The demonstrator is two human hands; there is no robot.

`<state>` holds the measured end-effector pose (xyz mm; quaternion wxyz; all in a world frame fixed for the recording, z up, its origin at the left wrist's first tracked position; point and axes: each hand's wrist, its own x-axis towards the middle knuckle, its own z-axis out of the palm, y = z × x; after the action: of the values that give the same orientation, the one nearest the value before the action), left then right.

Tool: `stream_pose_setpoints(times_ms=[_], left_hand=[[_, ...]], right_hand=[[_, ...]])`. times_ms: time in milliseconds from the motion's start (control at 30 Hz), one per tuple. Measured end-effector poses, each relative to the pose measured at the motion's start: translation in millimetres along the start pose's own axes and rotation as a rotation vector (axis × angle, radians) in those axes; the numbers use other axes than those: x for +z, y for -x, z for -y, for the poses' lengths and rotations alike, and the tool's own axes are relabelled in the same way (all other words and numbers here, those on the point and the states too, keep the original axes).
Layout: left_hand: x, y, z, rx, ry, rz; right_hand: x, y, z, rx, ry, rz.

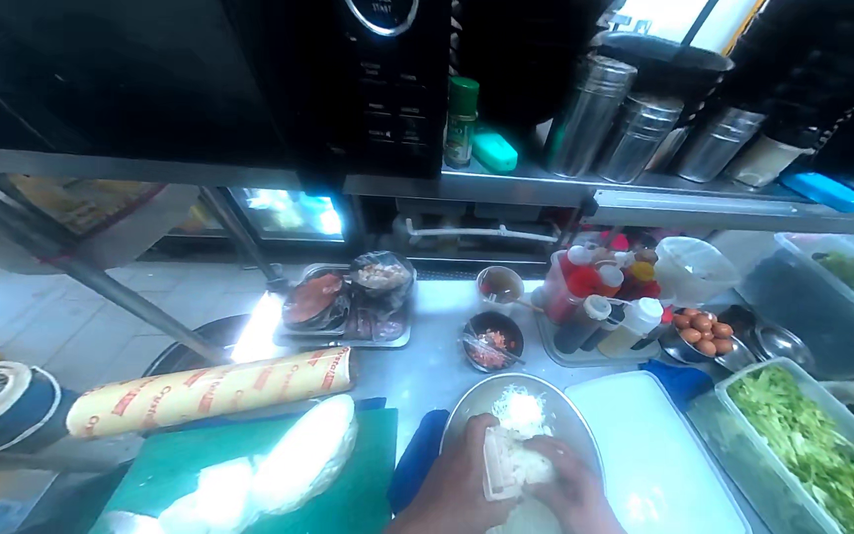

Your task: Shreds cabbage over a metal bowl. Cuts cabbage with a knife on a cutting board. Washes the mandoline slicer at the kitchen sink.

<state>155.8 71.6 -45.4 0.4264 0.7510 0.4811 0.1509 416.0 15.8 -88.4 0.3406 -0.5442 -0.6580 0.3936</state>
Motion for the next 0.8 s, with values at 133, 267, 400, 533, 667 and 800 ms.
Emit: stream_pose_setpoints(times_ms=[133, 267, 400, 533, 667, 800], left_hand=[[-5, 0, 5, -0.004, -0.015, 0.018], [0, -2, 0, -0.007, -0.005, -0.008], [-3, -2, 4, 0.007, -0.023, -0.008], [1, -1, 2, 0.006, -0.028, -0.031], [0, 0, 4, 0.015, -0.053, -0.035], [4, 0, 4, 0.029, -0.047, -0.044]], right_hand=[[-7, 6, -59, 0.171, 0.15, 0.007], [-1, -5, -1, -0.029, 0.005, 0.004], [-5, -2, -52, 0.158, 0.147, -0.004], [-1, -7, -7, 0.04, 0.054, 0.015], [0, 0, -45, 0.125, 0.109, -0.003], [-3, -3, -18, 0.061, 0.093, 0.043]])
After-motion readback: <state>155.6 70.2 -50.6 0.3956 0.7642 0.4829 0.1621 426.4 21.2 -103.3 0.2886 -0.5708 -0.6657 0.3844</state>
